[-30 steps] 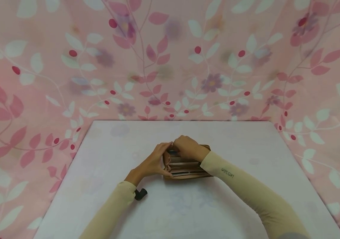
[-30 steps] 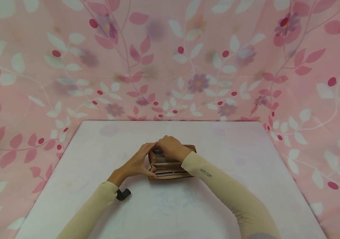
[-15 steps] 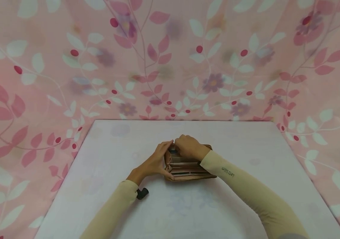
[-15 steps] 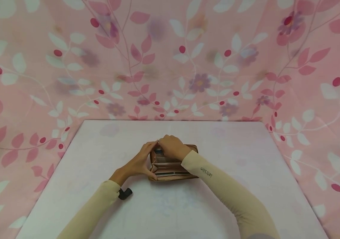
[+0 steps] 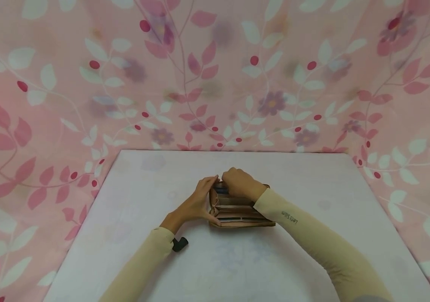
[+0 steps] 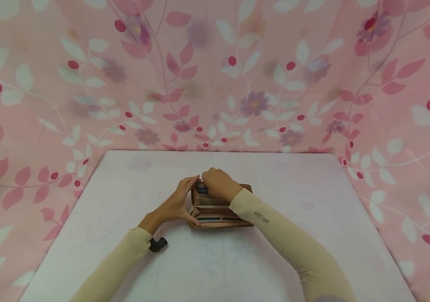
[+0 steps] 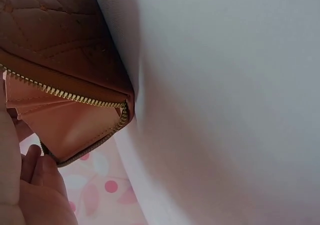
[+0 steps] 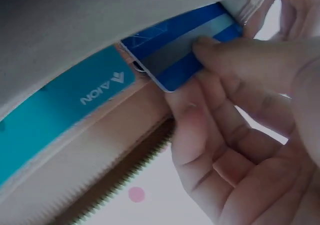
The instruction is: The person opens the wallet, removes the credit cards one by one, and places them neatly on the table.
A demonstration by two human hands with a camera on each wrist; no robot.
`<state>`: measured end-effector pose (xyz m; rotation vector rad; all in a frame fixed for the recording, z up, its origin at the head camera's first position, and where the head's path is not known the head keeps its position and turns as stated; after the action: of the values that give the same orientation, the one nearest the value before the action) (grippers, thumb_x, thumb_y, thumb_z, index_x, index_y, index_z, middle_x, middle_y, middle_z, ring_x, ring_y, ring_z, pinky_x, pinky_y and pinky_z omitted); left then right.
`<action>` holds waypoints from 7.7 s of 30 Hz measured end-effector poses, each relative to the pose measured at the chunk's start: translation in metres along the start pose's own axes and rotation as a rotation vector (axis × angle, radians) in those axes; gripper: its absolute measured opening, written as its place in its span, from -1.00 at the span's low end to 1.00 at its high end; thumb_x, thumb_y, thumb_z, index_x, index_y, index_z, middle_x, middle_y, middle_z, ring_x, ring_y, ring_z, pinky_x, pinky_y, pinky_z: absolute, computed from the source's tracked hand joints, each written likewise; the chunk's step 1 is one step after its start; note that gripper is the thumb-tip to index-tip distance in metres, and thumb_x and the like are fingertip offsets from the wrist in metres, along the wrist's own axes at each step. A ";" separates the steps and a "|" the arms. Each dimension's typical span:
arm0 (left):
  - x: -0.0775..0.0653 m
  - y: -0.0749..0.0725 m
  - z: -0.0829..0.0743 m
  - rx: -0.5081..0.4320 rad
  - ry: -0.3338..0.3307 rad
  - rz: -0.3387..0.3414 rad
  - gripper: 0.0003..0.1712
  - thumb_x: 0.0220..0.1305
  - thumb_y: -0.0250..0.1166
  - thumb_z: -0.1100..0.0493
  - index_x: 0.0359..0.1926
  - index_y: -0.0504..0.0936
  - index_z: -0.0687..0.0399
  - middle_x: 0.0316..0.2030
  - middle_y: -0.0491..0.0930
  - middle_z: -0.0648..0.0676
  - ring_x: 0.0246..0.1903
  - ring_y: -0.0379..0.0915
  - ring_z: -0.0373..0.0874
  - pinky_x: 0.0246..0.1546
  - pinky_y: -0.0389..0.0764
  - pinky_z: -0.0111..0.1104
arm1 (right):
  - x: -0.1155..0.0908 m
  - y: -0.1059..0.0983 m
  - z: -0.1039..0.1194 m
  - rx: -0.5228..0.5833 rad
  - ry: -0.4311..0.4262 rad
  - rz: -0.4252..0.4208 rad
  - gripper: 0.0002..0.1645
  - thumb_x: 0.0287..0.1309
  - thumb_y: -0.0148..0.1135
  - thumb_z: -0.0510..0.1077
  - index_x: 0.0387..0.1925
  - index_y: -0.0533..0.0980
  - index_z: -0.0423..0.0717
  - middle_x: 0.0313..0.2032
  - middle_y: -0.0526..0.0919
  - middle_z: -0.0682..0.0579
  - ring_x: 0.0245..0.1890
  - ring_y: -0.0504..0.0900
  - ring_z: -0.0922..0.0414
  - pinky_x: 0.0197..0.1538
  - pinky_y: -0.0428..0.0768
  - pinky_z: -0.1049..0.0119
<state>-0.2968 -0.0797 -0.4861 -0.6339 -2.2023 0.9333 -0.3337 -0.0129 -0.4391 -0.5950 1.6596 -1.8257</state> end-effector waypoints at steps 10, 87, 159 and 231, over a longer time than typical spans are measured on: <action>-0.007 -0.007 0.000 -0.002 -0.030 -0.032 0.59 -0.40 0.55 -0.43 0.52 -0.07 0.22 0.39 0.08 0.15 0.34 0.01 -0.02 0.28 0.26 -0.12 | 0.002 -0.007 0.006 0.186 -0.111 -0.098 -0.90 0.08 0.31 -0.37 -0.43 0.71 -0.21 -0.45 0.70 0.00 -0.39 0.66 0.09 -0.31 0.63 0.30; -0.005 -0.005 0.007 -0.129 -0.045 0.029 0.61 -0.39 0.61 -0.32 0.55 -0.20 0.09 0.36 0.09 0.18 0.34 0.03 0.00 0.30 0.25 -0.14 | -0.166 0.075 -0.273 0.840 0.879 -0.197 -0.56 0.15 0.40 -0.08 -0.10 0.63 -0.39 -0.50 0.71 0.02 -0.47 0.61 0.21 -0.26 0.58 0.30; -0.005 -0.002 0.008 -0.073 -0.060 0.042 0.61 -0.41 0.54 -0.44 0.55 -0.18 0.03 0.39 0.06 0.21 0.37 -0.05 -0.07 0.32 0.20 -0.10 | 0.001 0.009 0.002 0.135 -0.017 -0.084 -0.81 0.14 0.42 -0.12 -0.52 0.69 -0.10 -0.52 0.67 0.06 -0.48 0.61 0.12 -0.41 0.58 0.29; -0.007 -0.001 0.010 -0.042 -0.090 0.056 0.62 -0.38 0.55 -0.41 0.54 -0.19 0.12 0.40 0.05 0.17 0.38 -0.07 -0.02 0.32 0.19 -0.05 | -0.133 -0.024 -0.219 0.637 0.568 -0.390 -0.69 0.27 0.28 -0.10 -0.14 0.66 -0.28 -0.28 0.72 -0.21 -0.42 0.68 0.05 -0.23 0.60 0.11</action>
<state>-0.2990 -0.0890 -0.4936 -0.6891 -2.2997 0.9635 -0.3895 0.2380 -0.4334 -0.1162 1.1854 -2.8336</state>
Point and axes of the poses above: each hand's wrist, its own x-axis towards the middle knuckle, its own y-axis out of the palm, z = x × y, the point moved 10 cm from there along x, towards the middle knuckle
